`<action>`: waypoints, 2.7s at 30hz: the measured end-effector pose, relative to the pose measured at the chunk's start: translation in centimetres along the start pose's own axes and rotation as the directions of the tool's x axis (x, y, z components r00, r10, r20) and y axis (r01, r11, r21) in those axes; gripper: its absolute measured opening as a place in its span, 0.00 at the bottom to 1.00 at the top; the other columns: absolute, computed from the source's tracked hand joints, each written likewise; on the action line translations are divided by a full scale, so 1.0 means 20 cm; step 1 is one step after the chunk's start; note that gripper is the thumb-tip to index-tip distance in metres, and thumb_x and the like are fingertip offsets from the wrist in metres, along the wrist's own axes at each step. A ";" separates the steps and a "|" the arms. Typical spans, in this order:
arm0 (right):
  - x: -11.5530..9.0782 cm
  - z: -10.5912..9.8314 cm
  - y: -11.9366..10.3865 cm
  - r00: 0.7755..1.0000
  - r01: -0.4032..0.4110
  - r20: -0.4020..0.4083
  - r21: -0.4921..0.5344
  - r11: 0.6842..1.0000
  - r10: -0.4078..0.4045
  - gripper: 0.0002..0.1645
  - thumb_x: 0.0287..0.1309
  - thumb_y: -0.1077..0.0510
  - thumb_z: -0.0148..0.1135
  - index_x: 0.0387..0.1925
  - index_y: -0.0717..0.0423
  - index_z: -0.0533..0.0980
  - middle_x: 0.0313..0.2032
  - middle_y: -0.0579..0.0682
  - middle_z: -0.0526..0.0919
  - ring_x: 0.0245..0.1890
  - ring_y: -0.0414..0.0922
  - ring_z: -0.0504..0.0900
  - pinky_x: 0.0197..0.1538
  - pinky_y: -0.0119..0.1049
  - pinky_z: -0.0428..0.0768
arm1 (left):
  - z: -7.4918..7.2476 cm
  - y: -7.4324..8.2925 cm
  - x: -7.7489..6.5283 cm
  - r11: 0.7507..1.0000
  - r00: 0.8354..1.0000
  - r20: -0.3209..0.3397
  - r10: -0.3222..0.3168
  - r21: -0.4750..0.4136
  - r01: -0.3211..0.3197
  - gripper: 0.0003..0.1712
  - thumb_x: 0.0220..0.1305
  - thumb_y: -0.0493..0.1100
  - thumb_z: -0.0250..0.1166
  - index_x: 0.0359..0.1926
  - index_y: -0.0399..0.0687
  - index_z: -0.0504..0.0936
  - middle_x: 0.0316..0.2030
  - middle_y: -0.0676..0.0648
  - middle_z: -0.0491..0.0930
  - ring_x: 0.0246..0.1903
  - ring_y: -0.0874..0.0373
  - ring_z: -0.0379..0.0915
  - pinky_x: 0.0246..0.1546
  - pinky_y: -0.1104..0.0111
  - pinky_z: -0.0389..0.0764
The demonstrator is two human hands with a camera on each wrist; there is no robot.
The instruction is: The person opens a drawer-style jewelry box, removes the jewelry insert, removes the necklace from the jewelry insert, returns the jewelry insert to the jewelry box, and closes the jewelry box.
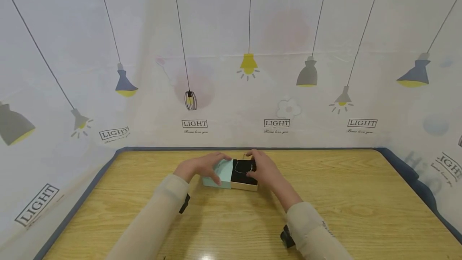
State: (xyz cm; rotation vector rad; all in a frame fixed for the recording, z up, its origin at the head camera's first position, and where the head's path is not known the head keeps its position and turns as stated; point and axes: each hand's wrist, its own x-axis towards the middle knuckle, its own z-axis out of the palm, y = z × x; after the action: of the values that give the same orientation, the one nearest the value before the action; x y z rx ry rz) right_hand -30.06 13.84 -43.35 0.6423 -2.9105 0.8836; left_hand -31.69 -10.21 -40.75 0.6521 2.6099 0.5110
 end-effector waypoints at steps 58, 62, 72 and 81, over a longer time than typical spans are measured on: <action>-0.02 -0.02 -0.02 0.968 -0.160 -0.105 0.435 0.886 0.227 0.21 0.65 0.64 0.62 0.58 0.61 0.72 0.48 0.62 0.81 0.47 0.56 0.84 0.44 0.39 0.87 | 0.05 -0.04 -0.02 0.999 0.998 -0.039 0.038 -0.027 -0.039 0.53 0.56 0.54 0.75 0.77 0.52 0.57 0.77 0.45 0.55 0.77 0.46 0.50 0.77 0.50 0.56; -0.01 -0.04 -0.02 0.968 -0.140 -0.129 0.439 0.888 0.217 0.20 0.65 0.65 0.61 0.57 0.63 0.71 0.48 0.63 0.81 0.46 0.55 0.83 0.44 0.39 0.87 | 0.04 -0.04 -0.03 0.989 0.994 -0.086 0.072 -0.125 -0.082 0.49 0.61 0.54 0.71 0.77 0.48 0.57 0.76 0.43 0.57 0.76 0.45 0.52 0.77 0.50 0.57; 0.02 -0.09 -0.04 0.965 -0.112 -0.164 0.450 0.886 0.206 0.22 0.64 0.67 0.61 0.58 0.66 0.70 0.48 0.65 0.81 0.43 0.52 0.83 0.42 0.34 0.86 | 0.00 -0.03 -0.04 0.954 0.981 -0.175 0.082 -0.270 -0.128 0.34 0.70 0.54 0.62 0.73 0.53 0.65 0.72 0.47 0.67 0.73 0.47 0.61 0.74 0.50 0.64; 0.05 -0.15 -0.07 0.958 -0.064 -0.227 0.427 0.902 0.175 0.22 0.63 0.66 0.62 0.58 0.65 0.71 0.47 0.64 0.83 0.45 0.53 0.81 0.49 0.37 0.81 | -0.05 0.03 -0.01 0.881 0.951 -0.290 0.105 -0.417 -0.224 0.29 0.72 0.46 0.61 0.69 0.43 0.70 0.64 0.40 0.76 0.66 0.45 0.71 0.67 0.52 0.74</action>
State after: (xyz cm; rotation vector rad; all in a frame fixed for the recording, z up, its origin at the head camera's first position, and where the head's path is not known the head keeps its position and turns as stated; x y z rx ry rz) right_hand -30.74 13.99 -39.97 0.3235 -2.5607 1.5033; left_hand -31.81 -10.02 -39.53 0.6900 2.5347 1.2846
